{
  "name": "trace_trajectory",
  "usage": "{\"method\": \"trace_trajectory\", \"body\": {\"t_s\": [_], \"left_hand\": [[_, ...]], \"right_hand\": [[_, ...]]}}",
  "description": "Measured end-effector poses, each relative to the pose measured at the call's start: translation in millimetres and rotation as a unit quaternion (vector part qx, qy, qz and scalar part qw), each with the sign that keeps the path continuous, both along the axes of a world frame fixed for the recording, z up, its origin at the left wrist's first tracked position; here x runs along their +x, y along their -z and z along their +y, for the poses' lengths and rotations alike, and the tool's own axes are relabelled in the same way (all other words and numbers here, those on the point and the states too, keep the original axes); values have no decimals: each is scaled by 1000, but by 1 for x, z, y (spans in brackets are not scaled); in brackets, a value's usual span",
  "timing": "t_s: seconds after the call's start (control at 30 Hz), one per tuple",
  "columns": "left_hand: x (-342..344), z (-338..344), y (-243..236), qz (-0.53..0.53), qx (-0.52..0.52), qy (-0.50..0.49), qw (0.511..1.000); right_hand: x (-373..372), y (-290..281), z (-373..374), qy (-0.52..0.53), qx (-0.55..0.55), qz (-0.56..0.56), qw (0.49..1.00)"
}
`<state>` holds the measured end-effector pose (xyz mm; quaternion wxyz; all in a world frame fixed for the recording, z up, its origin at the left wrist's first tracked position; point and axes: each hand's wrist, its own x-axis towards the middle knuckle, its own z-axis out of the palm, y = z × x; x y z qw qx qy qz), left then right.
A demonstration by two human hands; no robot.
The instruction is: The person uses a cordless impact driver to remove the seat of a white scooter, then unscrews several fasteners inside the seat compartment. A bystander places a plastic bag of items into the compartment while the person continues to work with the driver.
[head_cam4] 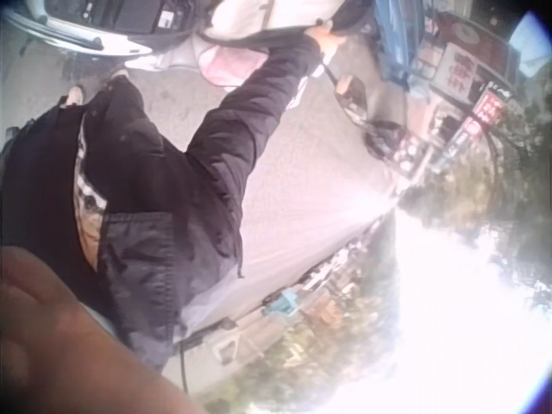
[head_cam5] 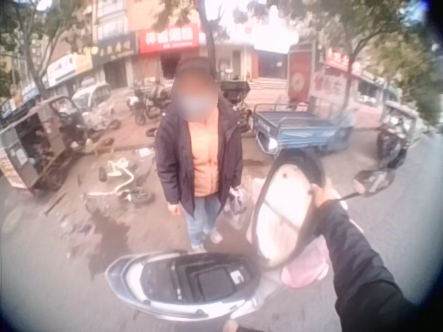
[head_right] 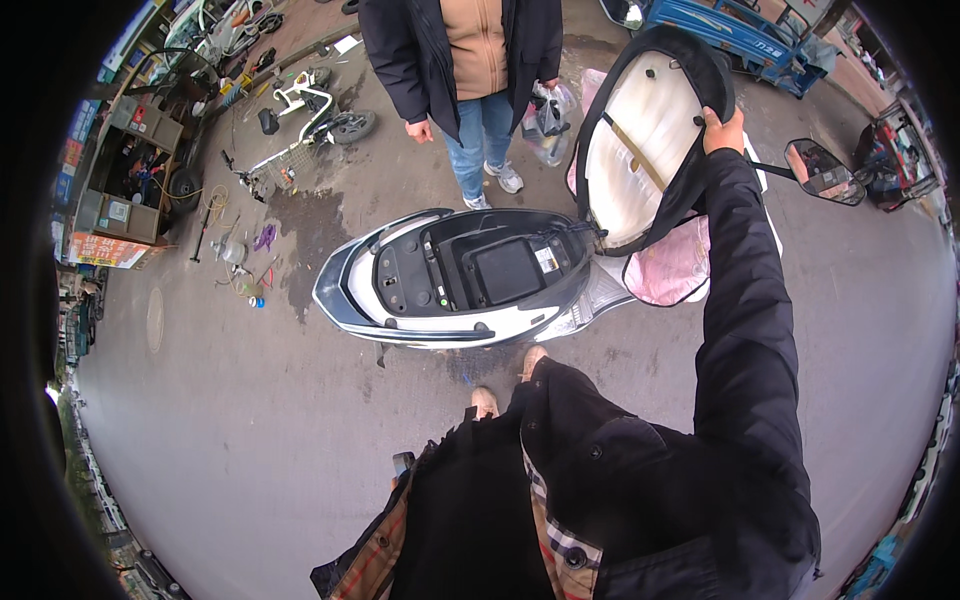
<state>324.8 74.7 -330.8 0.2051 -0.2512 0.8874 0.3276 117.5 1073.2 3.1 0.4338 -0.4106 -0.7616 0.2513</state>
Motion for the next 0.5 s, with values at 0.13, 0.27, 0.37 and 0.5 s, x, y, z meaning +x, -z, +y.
{"method": "trace_trajectory", "body": {"t_s": [0.13,0.27,0.37,0.5], "left_hand": [[-9,0,4,4,-16,14,1000],[-11,-2,14,-18,-31,-4,999],[-10,-3,14,0,23,-10,1000],[-11,3,4,17,33,14,999]], "right_hand": [[0,3,3,-25,24,13,999],[2,6,3,-18,16,11,1000],[1,3,1,-13,10,6,1000],[3,-19,-19,10,-10,-58,998]]}}
